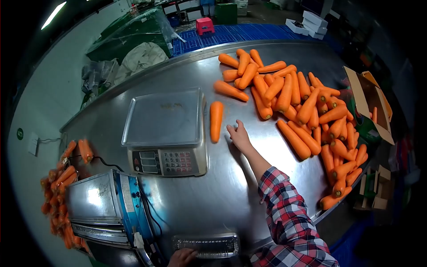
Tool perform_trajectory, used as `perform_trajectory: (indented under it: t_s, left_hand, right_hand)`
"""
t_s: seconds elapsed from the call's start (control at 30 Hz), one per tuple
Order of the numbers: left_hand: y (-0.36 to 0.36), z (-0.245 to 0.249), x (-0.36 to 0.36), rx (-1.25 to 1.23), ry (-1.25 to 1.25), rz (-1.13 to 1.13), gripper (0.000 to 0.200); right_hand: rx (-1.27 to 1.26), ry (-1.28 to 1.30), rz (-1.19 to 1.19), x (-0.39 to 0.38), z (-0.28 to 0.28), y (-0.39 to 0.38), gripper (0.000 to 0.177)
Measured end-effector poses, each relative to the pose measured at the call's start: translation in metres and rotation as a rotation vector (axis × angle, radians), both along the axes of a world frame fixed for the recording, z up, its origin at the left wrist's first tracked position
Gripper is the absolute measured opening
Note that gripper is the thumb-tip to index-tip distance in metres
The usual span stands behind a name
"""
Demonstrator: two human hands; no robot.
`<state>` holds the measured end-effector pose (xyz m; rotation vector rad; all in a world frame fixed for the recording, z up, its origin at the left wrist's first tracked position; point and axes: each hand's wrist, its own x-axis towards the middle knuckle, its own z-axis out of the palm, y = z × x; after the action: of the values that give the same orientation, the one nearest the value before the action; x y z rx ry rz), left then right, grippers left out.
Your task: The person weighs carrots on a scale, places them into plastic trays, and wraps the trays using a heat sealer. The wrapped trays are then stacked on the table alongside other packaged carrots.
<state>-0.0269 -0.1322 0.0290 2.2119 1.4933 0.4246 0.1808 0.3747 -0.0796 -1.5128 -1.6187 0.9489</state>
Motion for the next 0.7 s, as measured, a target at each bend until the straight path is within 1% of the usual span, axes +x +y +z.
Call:
perform_trajectory:
  t_s: [0.1, 0.2, 0.27, 0.33, 0.37, 0.4, 0.43, 0.47, 0.57, 0.6, 0.67, 0.7]
  left_hand:
    - [-0.008, -0.009, 0.005, 0.067, 0.108, -0.096, 0.038]
    - [-0.036, -0.041, 0.001, -0.055, 0.092, 0.031, 0.035]
    - [-0.037, -0.041, 0.001, -0.039, 0.099, 0.048, 0.032]
    - [-0.046, -0.049, -0.001, -0.011, 0.136, 0.072, 0.028]
    - [-0.047, -0.053, -0.001, 0.089, 0.141, 0.057, 0.025]
    - [-0.051, -0.056, -0.002, 0.066, 0.154, 0.063, 0.023]
    - [-0.052, -0.052, 0.0, 0.041, 0.167, 0.065, 0.022]
    - [-0.051, -0.045, 0.001, 0.017, 0.178, 0.062, 0.021]
    - [-0.026, -0.011, 0.003, -0.106, 0.173, -0.022, 0.026]
    - [-0.015, -0.003, 0.005, -0.105, 0.176, -0.005, 0.031]
    - [0.007, 0.014, 0.01, -0.11, 0.183, 0.034, 0.04]
    - [0.026, 0.028, 0.013, -0.051, 0.209, 0.018, 0.033]
  right_hand:
    - [0.092, -0.093, 0.049, -0.006, 0.047, -0.029, 0.066]
    - [0.012, -0.194, 0.035, -0.036, 0.081, -0.047, 0.067]
    - [-0.075, -0.154, 0.034, -0.054, 0.083, -0.049, 0.064]
    - [-0.053, -0.114, -0.011, -0.066, 0.084, -0.049, 0.058]
    - [-0.043, -0.096, -0.028, -0.072, 0.085, -0.047, 0.055]
    - [-0.028, -0.07, 0.009, -0.074, 0.079, -0.041, 0.051]
    - [-0.014, -0.045, 0.041, -0.073, 0.066, -0.031, 0.047]
    - [-0.001, -0.02, 0.069, -0.069, 0.064, -0.026, 0.043]
    - [-0.571, 0.48, 0.127, -0.038, 0.067, -0.016, 0.037]
    - [-0.638, 0.726, 0.132, -0.021, 0.064, -0.017, 0.038]
    - [-0.762, 1.223, 0.143, 0.016, 0.042, -0.025, 0.038]
    - [-0.771, 1.282, 0.247, 0.037, 0.048, -0.042, 0.04]
